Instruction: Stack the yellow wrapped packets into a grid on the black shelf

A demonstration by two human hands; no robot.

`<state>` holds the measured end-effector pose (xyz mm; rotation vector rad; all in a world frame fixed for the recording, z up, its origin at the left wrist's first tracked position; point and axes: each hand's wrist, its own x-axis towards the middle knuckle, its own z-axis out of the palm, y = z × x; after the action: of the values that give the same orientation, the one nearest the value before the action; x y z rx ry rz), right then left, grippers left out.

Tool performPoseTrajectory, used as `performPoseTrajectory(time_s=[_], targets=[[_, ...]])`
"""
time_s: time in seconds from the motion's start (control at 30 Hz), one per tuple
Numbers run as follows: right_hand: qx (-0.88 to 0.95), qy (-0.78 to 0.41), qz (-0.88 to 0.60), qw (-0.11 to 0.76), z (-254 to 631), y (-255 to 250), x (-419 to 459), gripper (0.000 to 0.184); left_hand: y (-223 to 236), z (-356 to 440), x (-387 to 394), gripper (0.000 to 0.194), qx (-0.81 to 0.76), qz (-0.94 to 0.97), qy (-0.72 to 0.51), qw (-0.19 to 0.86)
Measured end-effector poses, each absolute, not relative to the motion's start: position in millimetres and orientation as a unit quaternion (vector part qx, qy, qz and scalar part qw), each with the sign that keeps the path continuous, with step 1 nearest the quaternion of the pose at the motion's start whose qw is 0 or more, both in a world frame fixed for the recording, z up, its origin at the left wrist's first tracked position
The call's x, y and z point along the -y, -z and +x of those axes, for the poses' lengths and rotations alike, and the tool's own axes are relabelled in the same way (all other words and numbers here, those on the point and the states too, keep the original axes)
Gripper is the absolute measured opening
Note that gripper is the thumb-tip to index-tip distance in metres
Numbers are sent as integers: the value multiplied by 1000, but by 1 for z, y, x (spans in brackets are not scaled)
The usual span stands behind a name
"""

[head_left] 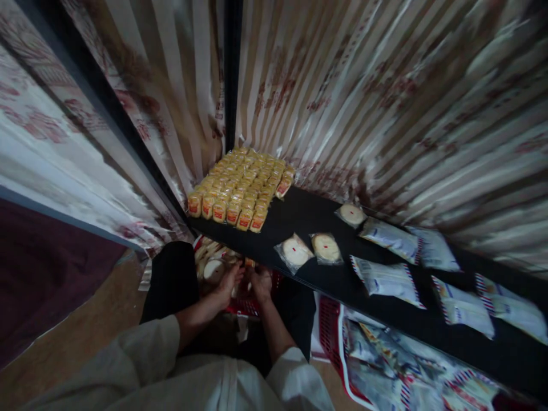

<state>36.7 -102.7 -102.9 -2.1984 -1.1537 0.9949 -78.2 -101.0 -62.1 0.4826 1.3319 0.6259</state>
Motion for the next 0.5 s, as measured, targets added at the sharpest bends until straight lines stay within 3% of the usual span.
performPoseTrajectory(time_s=[0.23, 0.5], targets=[[491, -350, -780, 167, 19, 52, 132, 31, 37, -115, 120, 47, -606, 253, -266, 705], [536, -408, -664, 325, 19, -4, 139, 27, -5, -132, 119, 40, -544, 307, -299, 721]])
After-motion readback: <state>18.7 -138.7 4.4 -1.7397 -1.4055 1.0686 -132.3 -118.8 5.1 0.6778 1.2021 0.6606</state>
